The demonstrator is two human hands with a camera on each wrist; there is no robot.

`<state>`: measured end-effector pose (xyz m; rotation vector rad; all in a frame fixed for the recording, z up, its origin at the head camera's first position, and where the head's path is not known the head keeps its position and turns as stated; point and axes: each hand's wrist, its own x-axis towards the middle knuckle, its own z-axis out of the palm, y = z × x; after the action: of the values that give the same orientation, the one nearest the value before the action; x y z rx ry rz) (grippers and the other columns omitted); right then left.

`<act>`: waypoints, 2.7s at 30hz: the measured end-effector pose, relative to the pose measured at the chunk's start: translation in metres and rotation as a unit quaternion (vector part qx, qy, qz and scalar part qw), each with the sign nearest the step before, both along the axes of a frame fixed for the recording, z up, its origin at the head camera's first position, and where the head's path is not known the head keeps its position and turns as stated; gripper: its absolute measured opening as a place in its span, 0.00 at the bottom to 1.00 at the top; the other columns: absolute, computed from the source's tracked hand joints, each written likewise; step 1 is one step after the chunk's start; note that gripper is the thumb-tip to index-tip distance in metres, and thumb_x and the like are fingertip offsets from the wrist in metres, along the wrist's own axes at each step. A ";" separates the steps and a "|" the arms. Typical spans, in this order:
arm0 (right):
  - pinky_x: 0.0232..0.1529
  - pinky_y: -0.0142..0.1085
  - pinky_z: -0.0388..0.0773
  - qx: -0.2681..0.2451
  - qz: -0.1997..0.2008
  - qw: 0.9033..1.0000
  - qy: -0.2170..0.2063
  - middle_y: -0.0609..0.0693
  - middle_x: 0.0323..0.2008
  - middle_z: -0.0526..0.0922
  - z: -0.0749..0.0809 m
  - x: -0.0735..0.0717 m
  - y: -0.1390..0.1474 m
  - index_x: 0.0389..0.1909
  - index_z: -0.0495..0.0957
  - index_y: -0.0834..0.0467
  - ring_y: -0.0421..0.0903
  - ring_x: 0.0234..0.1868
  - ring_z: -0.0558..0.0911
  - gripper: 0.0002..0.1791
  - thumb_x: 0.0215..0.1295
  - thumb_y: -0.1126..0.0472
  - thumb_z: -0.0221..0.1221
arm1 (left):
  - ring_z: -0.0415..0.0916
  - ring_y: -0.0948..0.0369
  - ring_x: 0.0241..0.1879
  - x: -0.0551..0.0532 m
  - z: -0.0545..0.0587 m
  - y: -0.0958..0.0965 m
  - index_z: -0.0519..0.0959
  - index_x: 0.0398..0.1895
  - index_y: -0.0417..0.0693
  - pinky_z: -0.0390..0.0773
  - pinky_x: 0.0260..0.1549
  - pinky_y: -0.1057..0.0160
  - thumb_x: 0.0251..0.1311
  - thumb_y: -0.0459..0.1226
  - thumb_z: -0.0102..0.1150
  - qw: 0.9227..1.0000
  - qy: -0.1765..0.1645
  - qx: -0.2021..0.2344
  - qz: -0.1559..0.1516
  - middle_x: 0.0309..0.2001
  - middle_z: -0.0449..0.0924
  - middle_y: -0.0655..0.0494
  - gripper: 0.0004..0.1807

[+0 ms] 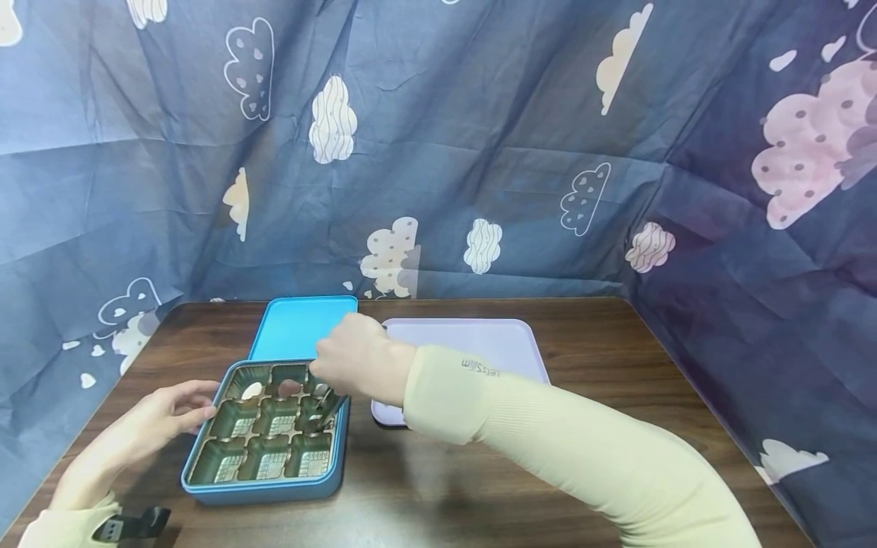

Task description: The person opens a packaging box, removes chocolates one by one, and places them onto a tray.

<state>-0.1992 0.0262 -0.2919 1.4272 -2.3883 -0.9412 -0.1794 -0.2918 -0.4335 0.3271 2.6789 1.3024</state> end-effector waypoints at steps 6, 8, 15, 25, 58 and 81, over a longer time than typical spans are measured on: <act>0.22 0.37 0.78 0.029 -0.025 0.999 -0.021 0.38 0.30 0.83 -0.007 -0.002 -0.006 0.33 0.85 0.40 0.40 0.23 0.78 0.07 0.64 0.44 0.62 | 0.82 0.54 0.38 0.001 -0.002 0.000 0.66 0.61 0.25 0.83 0.35 0.64 0.66 0.31 0.57 1.000 -0.010 0.016 0.003 0.43 0.80 0.43 0.24; 0.22 0.37 0.77 0.028 -0.024 0.999 -0.020 0.38 0.29 0.83 -0.008 -0.002 -0.006 0.32 0.85 0.40 0.39 0.22 0.77 0.06 0.64 0.46 0.61 | 0.82 0.54 0.38 0.000 -0.002 0.000 0.66 0.61 0.25 0.83 0.35 0.64 0.66 0.31 0.57 1.000 -0.010 0.016 0.005 0.43 0.80 0.43 0.24; 0.18 0.37 0.75 0.010 -0.014 1.000 -0.013 0.38 0.25 0.81 -0.002 -0.005 0.000 0.27 0.83 0.41 0.39 0.19 0.73 0.08 0.65 0.51 0.59 | 0.82 0.54 0.38 -0.001 -0.001 -0.001 0.66 0.62 0.24 0.83 0.34 0.63 0.67 0.31 0.56 1.000 -0.006 0.006 0.004 0.43 0.80 0.43 0.24; 0.16 0.35 0.69 -0.093 -0.049 0.993 -0.061 0.39 0.22 0.75 0.028 -0.019 0.045 0.24 0.79 0.43 0.40 0.21 0.72 0.15 0.66 0.40 0.59 | 0.82 0.54 0.38 -0.001 0.001 -0.001 0.66 0.61 0.24 0.83 0.34 0.63 0.67 0.32 0.56 1.000 -0.005 0.002 0.001 0.43 0.80 0.42 0.24; 0.12 0.43 0.67 -0.329 0.076 0.929 0.150 0.48 0.20 0.68 -0.076 -0.044 0.326 0.27 0.73 0.60 0.51 0.22 0.71 0.22 0.72 0.46 0.49 | 0.82 0.54 0.38 0.001 0.002 0.002 0.66 0.61 0.23 0.83 0.34 0.64 0.67 0.30 0.56 1.000 -0.006 -0.013 0.002 0.43 0.80 0.43 0.24; 0.12 0.39 0.57 -0.346 0.135 0.906 0.203 0.51 0.21 0.71 -0.122 -0.049 0.358 0.31 0.77 0.66 0.51 0.21 0.68 0.23 0.74 0.50 0.48 | 0.81 0.56 0.37 0.001 0.002 0.000 0.66 0.62 0.25 0.83 0.35 0.63 0.68 0.33 0.56 1.000 -0.012 -0.018 0.000 0.44 0.80 0.44 0.25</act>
<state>-0.2485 0.3838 -0.4135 1.0966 -1.8583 -0.2299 -0.1782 -0.2913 -0.4318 0.3055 2.6775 1.2489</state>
